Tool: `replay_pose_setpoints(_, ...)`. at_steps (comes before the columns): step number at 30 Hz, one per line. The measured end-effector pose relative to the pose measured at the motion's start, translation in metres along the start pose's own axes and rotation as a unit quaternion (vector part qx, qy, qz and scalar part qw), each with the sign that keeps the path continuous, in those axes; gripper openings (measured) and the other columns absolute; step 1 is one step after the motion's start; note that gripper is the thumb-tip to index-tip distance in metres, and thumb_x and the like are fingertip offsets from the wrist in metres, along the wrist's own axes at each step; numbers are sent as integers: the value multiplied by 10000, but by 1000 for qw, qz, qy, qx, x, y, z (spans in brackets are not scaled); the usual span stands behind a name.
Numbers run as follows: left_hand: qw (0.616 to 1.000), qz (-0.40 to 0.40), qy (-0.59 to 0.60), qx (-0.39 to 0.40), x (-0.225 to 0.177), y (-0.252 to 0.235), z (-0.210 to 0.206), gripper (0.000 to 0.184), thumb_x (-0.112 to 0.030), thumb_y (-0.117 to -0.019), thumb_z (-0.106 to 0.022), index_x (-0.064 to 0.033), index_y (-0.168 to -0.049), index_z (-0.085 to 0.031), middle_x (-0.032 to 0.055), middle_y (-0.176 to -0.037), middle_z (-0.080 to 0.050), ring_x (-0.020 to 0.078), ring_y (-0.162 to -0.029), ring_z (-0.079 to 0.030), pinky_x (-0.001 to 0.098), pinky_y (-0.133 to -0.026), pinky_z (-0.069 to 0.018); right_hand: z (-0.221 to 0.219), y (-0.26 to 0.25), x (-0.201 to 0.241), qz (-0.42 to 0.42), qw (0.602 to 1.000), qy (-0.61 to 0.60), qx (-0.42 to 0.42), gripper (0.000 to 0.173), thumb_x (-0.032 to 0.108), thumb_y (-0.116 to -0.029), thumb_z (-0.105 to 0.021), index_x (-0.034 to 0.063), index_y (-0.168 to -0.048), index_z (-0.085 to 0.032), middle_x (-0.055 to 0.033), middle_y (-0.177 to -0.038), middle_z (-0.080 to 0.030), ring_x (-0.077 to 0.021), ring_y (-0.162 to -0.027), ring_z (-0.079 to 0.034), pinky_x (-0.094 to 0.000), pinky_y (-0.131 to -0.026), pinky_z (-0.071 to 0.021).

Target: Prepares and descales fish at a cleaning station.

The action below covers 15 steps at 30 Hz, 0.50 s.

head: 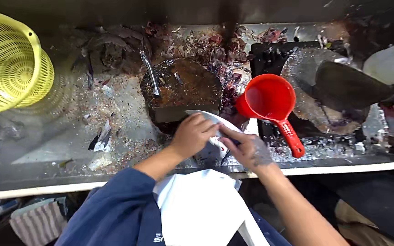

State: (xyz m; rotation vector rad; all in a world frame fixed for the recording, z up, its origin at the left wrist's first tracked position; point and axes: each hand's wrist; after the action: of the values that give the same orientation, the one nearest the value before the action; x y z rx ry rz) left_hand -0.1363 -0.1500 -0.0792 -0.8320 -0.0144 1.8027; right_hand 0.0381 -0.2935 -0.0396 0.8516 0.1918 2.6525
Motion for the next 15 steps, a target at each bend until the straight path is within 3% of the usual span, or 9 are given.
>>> replay_pose_setpoints(3,995,56,-77,-43,25,62,43,194,-204,-993,-675,-186,-1150,-787,69,-1042,-748,238,-1070,-701,484,-1114,-490,-33,-23,59,14,998,0,68,438,560,-1041,-476,418,-1435,-605,-69,-897,-771,-292,-769,-732,-575,-684,-582)
replay_pose_setpoints(6,990,83,-109,-28,19,61,41,194,-255,-988,-681,-207,-1141,-791,96,-1010,-731,276,-1037,-695,529,-1106,-471,-34,-24,53,15,998,3,59,431,600,-1033,-461,493,-1434,-575,-44,-878,-766,-269,-752,-724,-560,-673,-576)
replay_pose_setpoints(9,995,66,-69,28,-12,5,0,228,-249,-991,-658,-274,-1186,-774,25,-1030,-733,228,-1074,-681,494,-1134,-455,-2,2,-3,-13,1000,-1,-13,414,516,-1027,-543,400,-1415,-631,-72,-971,-785,-272,-768,-743,-598,-679,-591)
replay_pose_setpoints(11,999,0,-32,16,-24,-26,-26,210,-192,-993,-640,-237,-1135,-788,5,-987,-726,201,-1025,-671,438,-1107,-469,17,18,-30,-21,999,-2,-45,442,478,-1028,-551,307,-1426,-641,-109,-1030,-784,-274,-784,-750,-593,-694,-591)
replay_pose_setpoints(13,1000,-27,4,-2,-21,-24,-29,194,-140,-992,-636,-171,-1096,-796,22,-930,-712,207,-982,-663,425,-1102,-465,15,21,-26,-16,999,-12,-47,461,459,-1029,-547,231,-1414,-657,-128,-1034,-782,-264,-775,-746,-563,-692,-587)
replay_pose_setpoints(15,1000,10,1,-4,-7,10,-3,190,-151,-998,-653,-148,-1132,-787,40,-988,-742,217,-1069,-692,455,-1157,-452,-6,10,9,-19,1000,-24,-1,450,455,-1038,-538,242,-1418,-652,-117,-1046,-783,-288,-827,-758,-590,-733,-598)
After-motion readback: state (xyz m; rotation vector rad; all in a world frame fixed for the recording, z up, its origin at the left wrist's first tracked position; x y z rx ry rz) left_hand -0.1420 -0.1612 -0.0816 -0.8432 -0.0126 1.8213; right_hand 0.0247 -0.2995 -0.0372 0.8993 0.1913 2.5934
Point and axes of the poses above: each hand's wrist, its own y-axis away from the middle knuckle, its own z-axis out of the back of the hand, x = y × z
